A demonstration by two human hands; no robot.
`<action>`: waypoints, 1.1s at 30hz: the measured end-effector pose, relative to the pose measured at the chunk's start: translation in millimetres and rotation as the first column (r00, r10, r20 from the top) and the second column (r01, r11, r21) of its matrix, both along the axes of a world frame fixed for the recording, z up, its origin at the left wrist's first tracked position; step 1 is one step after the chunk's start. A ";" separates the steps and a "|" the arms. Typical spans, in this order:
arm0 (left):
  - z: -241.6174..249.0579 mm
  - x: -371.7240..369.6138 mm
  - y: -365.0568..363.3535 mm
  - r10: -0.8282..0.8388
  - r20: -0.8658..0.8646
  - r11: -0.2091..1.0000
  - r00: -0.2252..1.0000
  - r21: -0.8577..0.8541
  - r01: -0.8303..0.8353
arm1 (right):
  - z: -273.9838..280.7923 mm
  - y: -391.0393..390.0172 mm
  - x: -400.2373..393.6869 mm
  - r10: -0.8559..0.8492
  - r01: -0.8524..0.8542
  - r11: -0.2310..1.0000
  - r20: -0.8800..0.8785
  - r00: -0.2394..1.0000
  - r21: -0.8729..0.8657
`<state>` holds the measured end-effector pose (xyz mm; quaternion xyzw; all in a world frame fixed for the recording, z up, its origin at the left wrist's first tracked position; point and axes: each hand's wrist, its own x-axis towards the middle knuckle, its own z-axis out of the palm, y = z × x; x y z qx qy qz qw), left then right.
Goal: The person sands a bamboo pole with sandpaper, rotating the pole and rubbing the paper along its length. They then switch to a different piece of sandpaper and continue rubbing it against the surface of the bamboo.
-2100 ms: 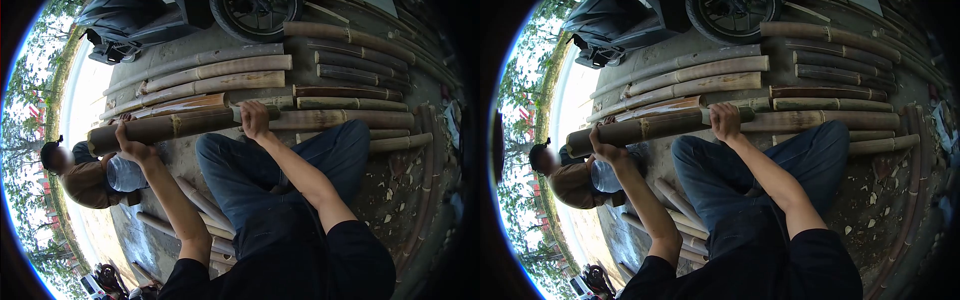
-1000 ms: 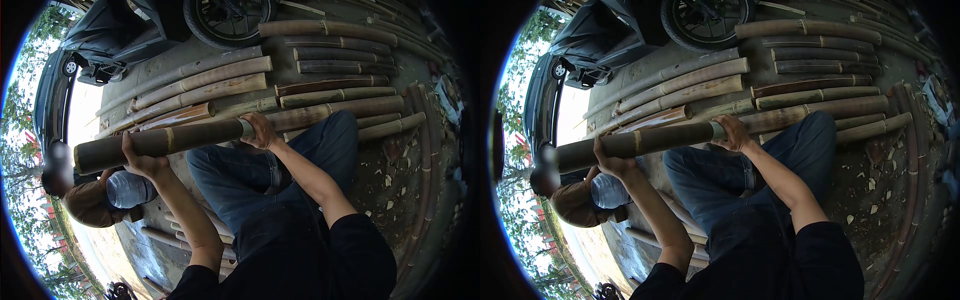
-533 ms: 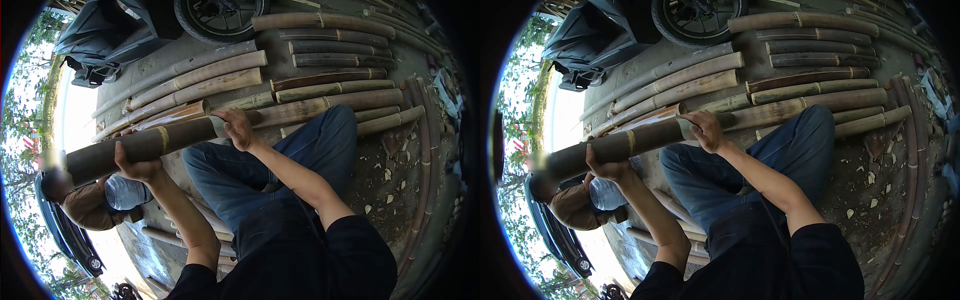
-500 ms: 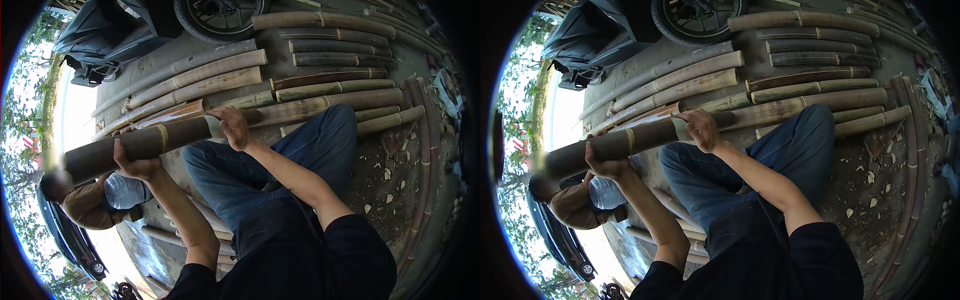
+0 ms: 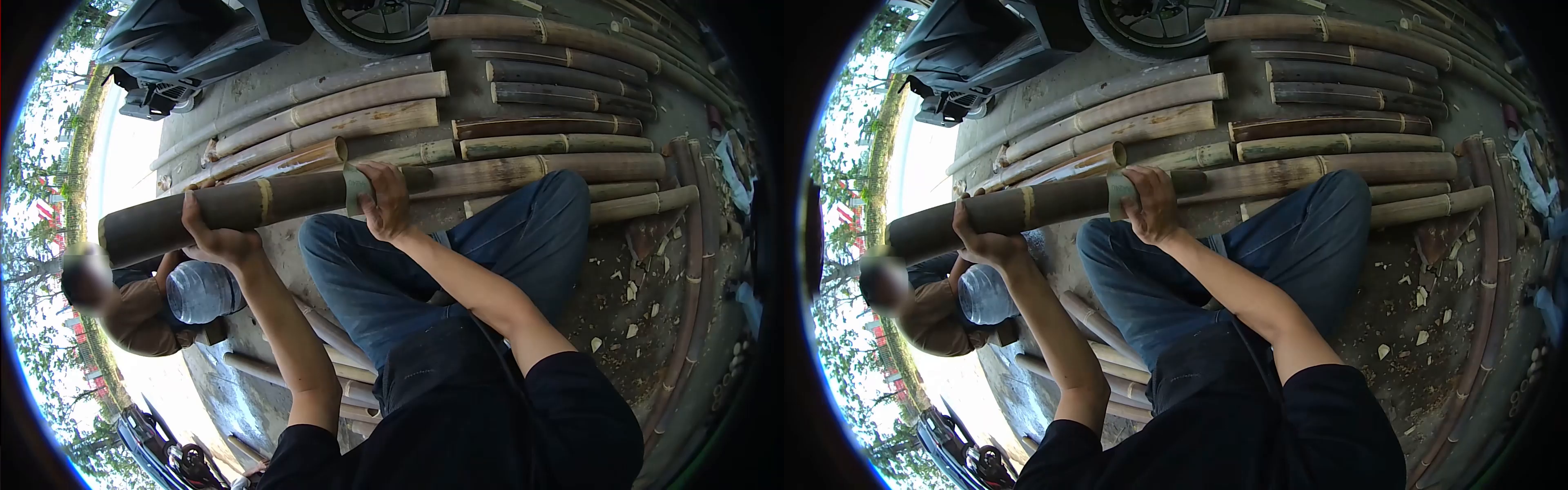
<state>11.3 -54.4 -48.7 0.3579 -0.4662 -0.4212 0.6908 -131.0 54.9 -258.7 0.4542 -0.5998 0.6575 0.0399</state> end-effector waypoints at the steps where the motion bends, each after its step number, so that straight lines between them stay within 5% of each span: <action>1: 0.9 0.0 1.8 0.036 0.020 0.999 0.999 -0.005 -0.036 | 2.8 -2.6 6.2 -0.054 0.052 0.997 -0.045 0.998 -0.050; 4: -0.1 6.6 -5.1 0.108 0.035 0.994 0.994 -0.027 -0.107 | -45.1 0.0 -17.2 -0.079 0.076 0.997 -0.132 0.988 -0.032; 7: -2.1 17.9 -5.1 0.123 0.045 0.992 0.991 -0.003 -0.123 | -109.3 23.8 -55.7 -0.092 0.082 0.956 0.023 0.995 0.282; 9: -3.2 19.4 -3.9 0.100 0.045 0.995 0.994 0.020 -0.101 | -114.2 18.1 -64.5 -0.014 -0.018 0.940 0.093 0.996 0.340; 12: -4.2 19.3 -4.4 0.039 0.042 0.999 0.998 0.005 -0.039 | -55.4 0.6 -46.9 0.107 -0.158 0.926 0.164 0.981 0.342; 16: -11.1 26.8 -10.1 -0.199 -0.027 0.979 0.980 0.035 0.199 | 8.6 -2.3 -19.1 0.140 -0.145 0.989 0.099 0.985 0.040; 18: -14.6 30.1 -14.0 -0.268 -0.052 0.963 0.962 0.015 0.269 | -24.4 2.5 -35.3 0.164 -0.180 0.974 0.116 0.980 0.137; 20: -22.6 35.5 -19.1 -0.308 -0.127 0.951 0.943 -0.020 0.308 | -84.2 18.5 -78.2 0.243 -0.340 0.819 0.258 0.935 0.462; 24: -12.7 13.4 -0.6 -0.329 -0.128 0.940 0.936 -0.138 0.311 | -92.4 22.5 -80.6 0.243 -0.439 0.751 0.412 0.878 0.493; 29: -22.5 19.5 -11.4 -0.391 -0.124 0.917 0.912 -0.135 0.375 | 2.3 17.1 -26.8 0.250 -0.301 0.942 0.286 0.925 0.149; 33: -18.9 21.8 -7.2 -0.375 -0.101 0.922 0.922 -0.142 0.359 | -77.4 26.3 -60.1 0.244 -0.338 0.901 0.325 0.914 0.273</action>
